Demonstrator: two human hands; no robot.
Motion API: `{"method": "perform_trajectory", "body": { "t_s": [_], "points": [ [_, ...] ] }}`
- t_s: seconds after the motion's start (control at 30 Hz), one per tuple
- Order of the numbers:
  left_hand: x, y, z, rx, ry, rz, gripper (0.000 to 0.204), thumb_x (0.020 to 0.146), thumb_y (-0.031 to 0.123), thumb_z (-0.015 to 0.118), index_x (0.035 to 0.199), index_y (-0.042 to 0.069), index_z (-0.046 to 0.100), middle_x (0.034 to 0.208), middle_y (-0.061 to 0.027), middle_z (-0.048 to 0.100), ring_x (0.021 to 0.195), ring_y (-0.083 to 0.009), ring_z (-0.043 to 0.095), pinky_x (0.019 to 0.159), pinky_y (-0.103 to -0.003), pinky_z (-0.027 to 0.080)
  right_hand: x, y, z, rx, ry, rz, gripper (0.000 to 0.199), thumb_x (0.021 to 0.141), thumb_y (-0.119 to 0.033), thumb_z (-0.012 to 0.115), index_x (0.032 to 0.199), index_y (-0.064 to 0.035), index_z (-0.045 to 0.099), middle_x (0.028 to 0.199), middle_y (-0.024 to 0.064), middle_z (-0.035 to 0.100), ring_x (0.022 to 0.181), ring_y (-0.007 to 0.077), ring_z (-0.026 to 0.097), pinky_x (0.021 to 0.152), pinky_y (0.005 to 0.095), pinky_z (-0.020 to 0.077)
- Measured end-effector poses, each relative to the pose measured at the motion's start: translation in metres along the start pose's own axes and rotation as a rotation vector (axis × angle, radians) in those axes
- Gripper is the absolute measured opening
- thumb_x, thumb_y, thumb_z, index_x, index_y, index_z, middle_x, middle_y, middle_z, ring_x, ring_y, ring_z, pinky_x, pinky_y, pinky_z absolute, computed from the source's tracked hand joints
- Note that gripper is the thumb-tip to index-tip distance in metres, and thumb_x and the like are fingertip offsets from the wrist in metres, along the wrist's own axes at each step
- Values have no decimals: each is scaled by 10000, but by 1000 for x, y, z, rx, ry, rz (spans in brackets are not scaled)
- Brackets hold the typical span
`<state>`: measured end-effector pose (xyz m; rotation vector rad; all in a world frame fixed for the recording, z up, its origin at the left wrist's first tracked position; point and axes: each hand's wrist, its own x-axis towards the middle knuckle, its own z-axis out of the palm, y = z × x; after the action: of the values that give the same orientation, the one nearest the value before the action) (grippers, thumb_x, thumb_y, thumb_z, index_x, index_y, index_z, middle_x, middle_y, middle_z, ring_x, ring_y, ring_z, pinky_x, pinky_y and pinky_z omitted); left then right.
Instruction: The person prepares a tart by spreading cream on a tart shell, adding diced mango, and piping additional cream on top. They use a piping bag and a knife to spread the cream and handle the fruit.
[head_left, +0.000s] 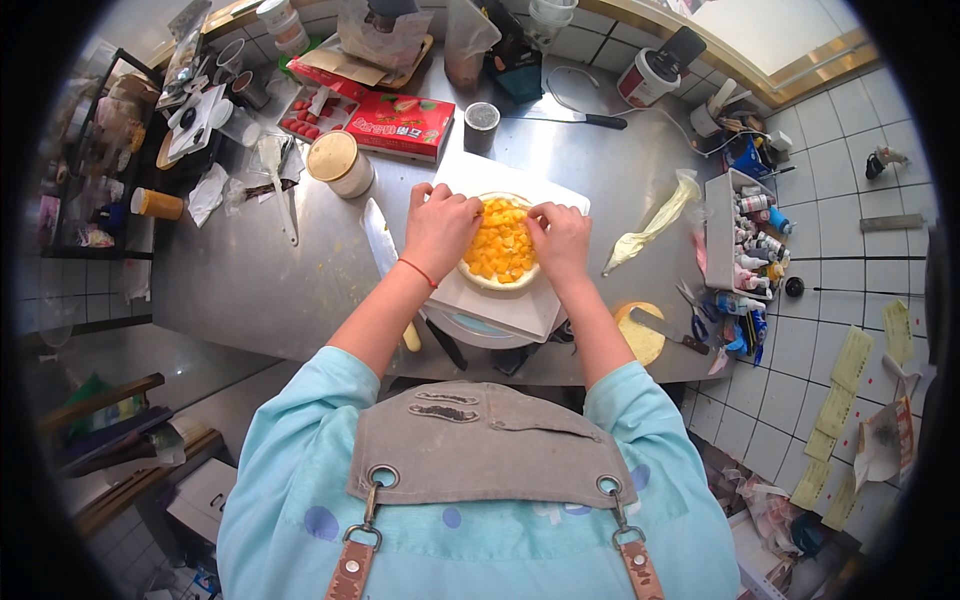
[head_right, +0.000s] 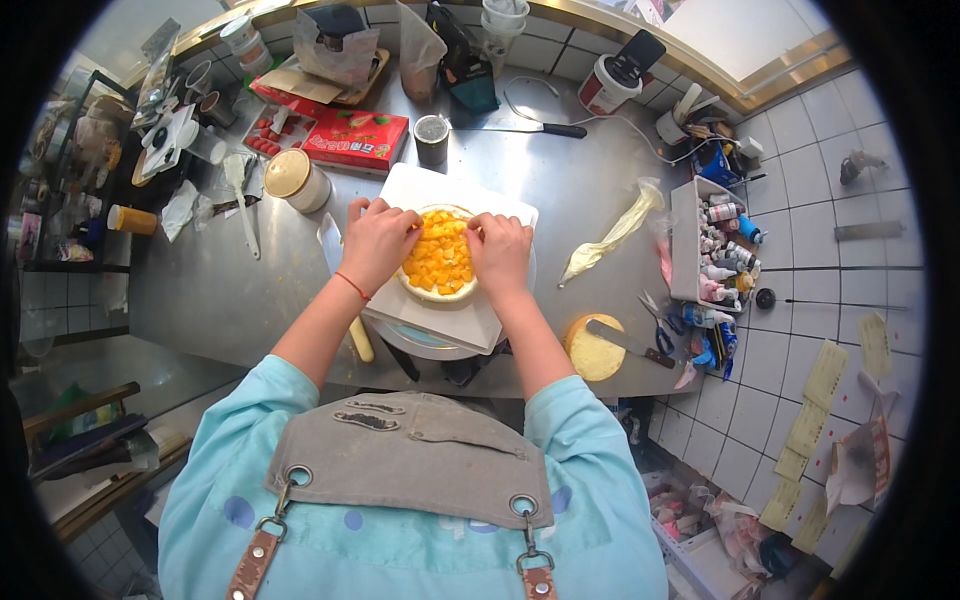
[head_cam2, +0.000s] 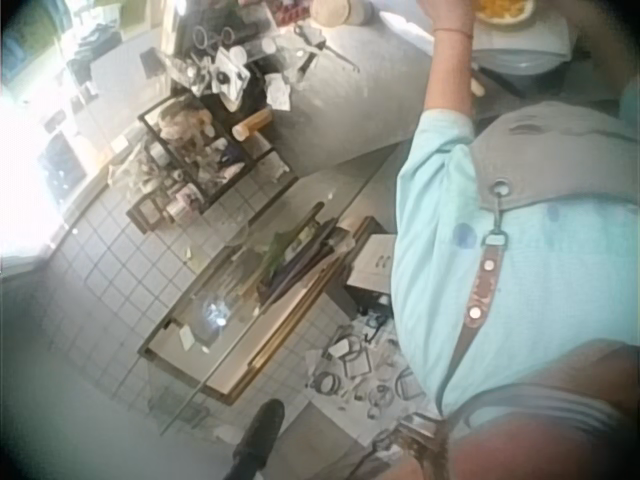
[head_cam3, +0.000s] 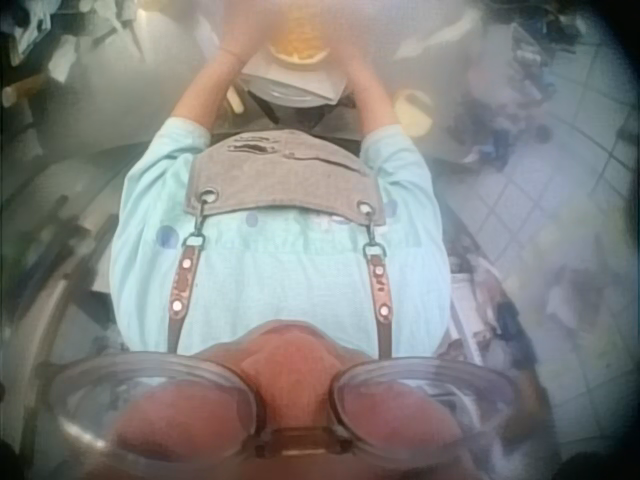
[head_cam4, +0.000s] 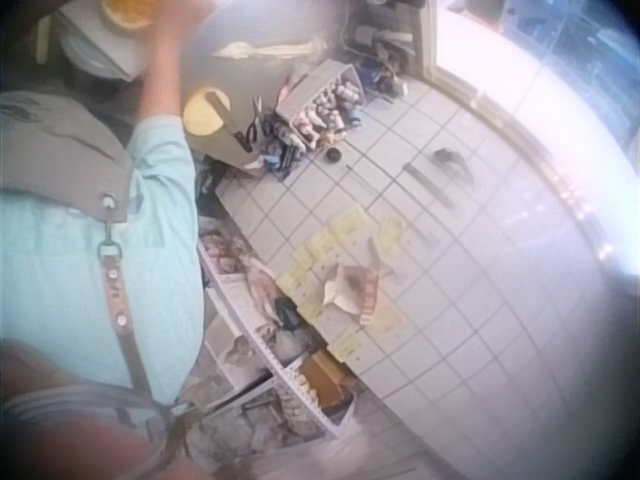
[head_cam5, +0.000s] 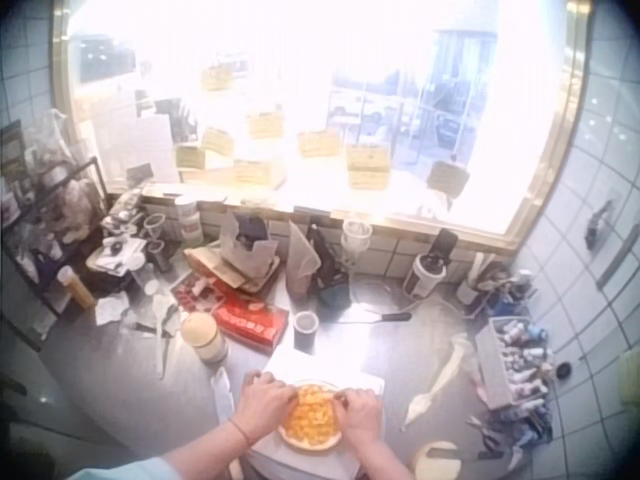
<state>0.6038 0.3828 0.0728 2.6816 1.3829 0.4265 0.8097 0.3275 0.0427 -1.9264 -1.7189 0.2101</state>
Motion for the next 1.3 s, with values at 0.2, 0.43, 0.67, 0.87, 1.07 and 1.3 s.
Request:
{"method": "perform_trajectory", "body": {
  "t_s": [0.2,0.43,0.67,0.87,1.07,1.3],
  "points": [
    [12,0,17,-90,116,189,146,875,214,717,1012,192,760,1007,62,721,1005,-144,624,995,-363,393,3,-5,1,66,65,-93,81,825,-151,776,896,-114,764,844,43,700,865,250,624,831,411,423],
    [-10,-4,10,-107,4,276,241,932,202,675,1164,188,739,1147,40,734,1157,-117,629,1038,-351,392,-3,-10,4,8,31,-202,86,836,-140,760,919,-124,776,899,22,673,900,234,615,832,394,429],
    [-43,-1,-11,-226,-14,235,303,1011,245,618,1269,112,705,1278,-42,714,1180,-151,660,1095,-394,414,-21,-18,-2,-12,20,-262,113,825,-149,767,938,-149,772,928,3,651,924,218,605,832,389,418],
    [-53,7,-18,-278,38,174,314,1005,275,623,1254,106,710,1274,-49,714,1182,-158,660,1127,-409,405,-42,-21,-18,36,38,-240,141,820,-162,774,961,-159,774,945,10,657,941,216,608,850,386,412],
    [-51,17,-35,-382,18,181,346,992,198,635,1320,94,674,1345,-89,674,1253,-227,624,1134,-411,398,-55,-16,-56,196,149,-168,144,869,-131,753,1010,-116,771,951,49,678,938,237,627,864,378,445],
    [-108,14,-44,-2678,-4,-589,742,1018,668,364,1606,215,346,1664,-111,313,1524,-283,301,1230,-504,259,-160,119,-30,235,-9,409,324,891,-132,738,1187,-33,653,1124,135,662,1009,288,625,855,397,516]
  ]
}}
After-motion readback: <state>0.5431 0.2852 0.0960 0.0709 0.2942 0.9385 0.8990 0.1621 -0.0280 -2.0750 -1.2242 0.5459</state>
